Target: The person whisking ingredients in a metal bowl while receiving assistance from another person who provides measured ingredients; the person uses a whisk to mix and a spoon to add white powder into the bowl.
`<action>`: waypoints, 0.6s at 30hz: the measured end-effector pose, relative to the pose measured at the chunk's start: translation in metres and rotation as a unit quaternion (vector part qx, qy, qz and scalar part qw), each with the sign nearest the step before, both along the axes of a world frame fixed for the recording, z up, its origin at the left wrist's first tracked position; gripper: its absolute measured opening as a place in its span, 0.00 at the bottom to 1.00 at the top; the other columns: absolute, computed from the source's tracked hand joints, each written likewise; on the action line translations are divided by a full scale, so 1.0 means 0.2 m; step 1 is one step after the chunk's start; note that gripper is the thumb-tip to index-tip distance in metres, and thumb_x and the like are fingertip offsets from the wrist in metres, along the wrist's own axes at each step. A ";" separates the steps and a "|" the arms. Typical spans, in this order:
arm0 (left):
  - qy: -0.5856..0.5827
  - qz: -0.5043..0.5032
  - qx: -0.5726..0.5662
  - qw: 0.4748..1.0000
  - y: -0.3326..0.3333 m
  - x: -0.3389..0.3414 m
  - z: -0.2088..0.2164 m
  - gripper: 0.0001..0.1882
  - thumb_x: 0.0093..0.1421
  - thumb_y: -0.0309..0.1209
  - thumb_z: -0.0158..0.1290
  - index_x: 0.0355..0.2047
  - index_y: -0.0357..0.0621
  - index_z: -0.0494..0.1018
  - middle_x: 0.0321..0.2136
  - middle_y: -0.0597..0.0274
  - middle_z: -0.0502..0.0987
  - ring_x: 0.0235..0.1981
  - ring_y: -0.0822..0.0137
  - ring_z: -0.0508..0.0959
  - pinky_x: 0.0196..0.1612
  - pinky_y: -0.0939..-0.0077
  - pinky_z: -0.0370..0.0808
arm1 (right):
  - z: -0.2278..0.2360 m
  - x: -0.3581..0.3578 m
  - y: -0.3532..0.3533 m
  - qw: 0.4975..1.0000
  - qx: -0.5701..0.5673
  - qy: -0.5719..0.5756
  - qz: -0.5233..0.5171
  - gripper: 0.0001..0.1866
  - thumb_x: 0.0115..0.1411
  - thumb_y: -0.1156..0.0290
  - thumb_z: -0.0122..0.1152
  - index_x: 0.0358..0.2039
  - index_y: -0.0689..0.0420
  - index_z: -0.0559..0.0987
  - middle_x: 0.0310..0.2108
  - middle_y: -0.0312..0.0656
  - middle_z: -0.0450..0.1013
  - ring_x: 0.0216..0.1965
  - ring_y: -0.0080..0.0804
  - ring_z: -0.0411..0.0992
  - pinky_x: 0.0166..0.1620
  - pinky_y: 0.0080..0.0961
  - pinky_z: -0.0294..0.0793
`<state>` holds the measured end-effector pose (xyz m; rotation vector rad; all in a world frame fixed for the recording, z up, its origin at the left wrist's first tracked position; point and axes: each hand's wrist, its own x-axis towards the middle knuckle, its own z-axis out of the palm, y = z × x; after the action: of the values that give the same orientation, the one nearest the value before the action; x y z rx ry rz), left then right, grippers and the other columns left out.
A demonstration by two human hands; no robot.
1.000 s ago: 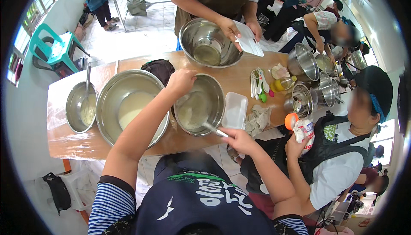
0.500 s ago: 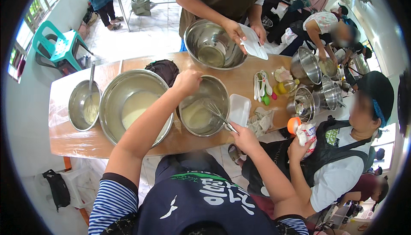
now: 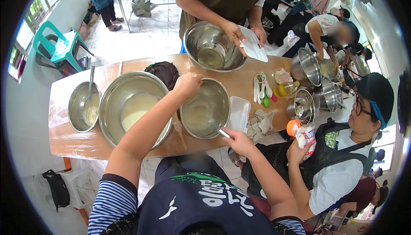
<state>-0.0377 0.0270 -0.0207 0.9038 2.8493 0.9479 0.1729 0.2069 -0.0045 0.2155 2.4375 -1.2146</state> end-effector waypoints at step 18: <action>-0.033 0.010 -0.011 0.999 -0.04 -0.02 -0.01 0.09 0.50 0.31 0.49 0.30 0.42 0.73 0.27 0.48 0.74 0.32 0.49 0.73 0.36 0.59 0.69 | 0.12 -0.01 -0.01 0.994 0.101 0.001 0.040 0.19 0.52 0.65 0.53 0.47 0.51 0.71 0.36 0.52 0.71 0.38 0.48 0.70 0.41 0.34 0.69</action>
<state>-0.0422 0.0186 -0.0230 0.8273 2.8120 0.9289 0.1710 0.2039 0.0186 0.1719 2.5448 -0.9356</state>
